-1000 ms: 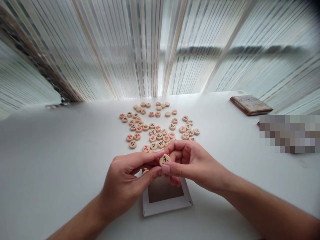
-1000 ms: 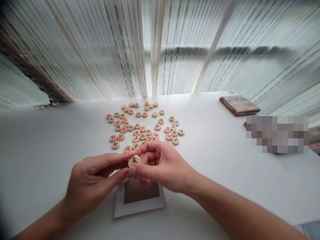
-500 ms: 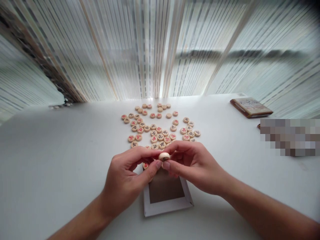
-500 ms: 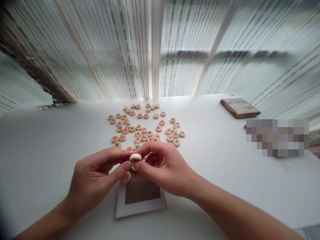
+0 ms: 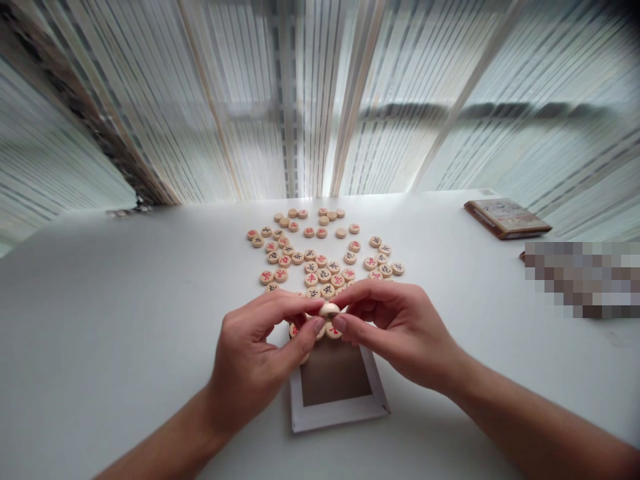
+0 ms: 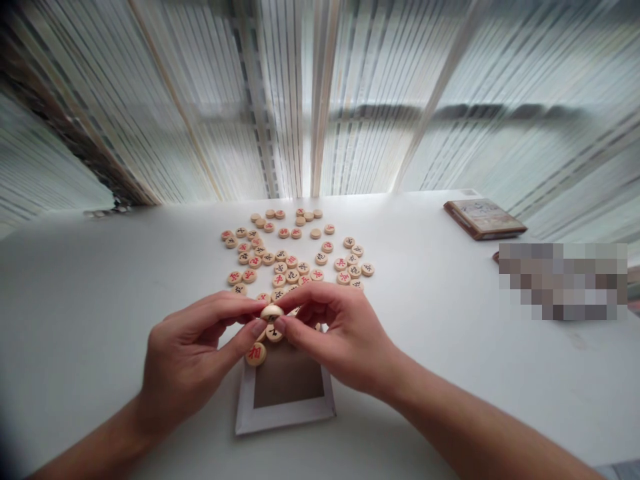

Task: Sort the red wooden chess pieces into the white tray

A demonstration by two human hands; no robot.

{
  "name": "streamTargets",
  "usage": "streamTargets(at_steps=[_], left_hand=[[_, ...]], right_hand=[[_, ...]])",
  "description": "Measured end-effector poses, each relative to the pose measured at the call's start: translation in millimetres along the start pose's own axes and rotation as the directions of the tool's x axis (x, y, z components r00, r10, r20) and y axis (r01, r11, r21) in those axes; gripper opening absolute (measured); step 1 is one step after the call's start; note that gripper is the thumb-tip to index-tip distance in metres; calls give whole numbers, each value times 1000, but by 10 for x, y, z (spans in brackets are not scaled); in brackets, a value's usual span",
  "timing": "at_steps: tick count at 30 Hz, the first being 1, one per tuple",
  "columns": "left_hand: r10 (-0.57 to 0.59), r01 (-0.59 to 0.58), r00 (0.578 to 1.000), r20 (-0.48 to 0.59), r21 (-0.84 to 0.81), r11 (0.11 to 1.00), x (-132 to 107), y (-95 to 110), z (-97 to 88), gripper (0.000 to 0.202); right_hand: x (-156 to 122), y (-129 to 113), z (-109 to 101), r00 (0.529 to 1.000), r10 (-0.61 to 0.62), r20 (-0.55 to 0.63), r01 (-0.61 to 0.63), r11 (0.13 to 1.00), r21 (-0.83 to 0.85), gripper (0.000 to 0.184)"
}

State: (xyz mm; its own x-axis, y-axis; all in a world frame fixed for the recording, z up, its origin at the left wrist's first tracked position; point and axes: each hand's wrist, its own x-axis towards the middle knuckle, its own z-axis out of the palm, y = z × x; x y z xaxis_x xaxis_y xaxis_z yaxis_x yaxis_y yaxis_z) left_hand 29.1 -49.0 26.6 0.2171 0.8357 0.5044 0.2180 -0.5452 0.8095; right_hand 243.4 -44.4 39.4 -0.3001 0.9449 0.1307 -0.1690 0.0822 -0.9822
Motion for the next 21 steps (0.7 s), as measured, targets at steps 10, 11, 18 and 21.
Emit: streamTargets(at_steps=[10,11,18,21], left_hand=[[-123,117,991,-47,-107,987,38,90,0,24],[-126,120,991,-47,-116,986,40,96,5,25],[-208,199,977,-34,-173,964,37,76,39,27],[-247,242,969,2,-201,949,27,65,35,30]], right_hand=[[31,36,-22,986,148,79,-164,949,269,31],[34,45,-27,985,150,80,-167,946,277,28],[23,89,-36,981,177,84,-194,938,288,27],[28,70,-25,979,188,72,-201,943,266,31]])
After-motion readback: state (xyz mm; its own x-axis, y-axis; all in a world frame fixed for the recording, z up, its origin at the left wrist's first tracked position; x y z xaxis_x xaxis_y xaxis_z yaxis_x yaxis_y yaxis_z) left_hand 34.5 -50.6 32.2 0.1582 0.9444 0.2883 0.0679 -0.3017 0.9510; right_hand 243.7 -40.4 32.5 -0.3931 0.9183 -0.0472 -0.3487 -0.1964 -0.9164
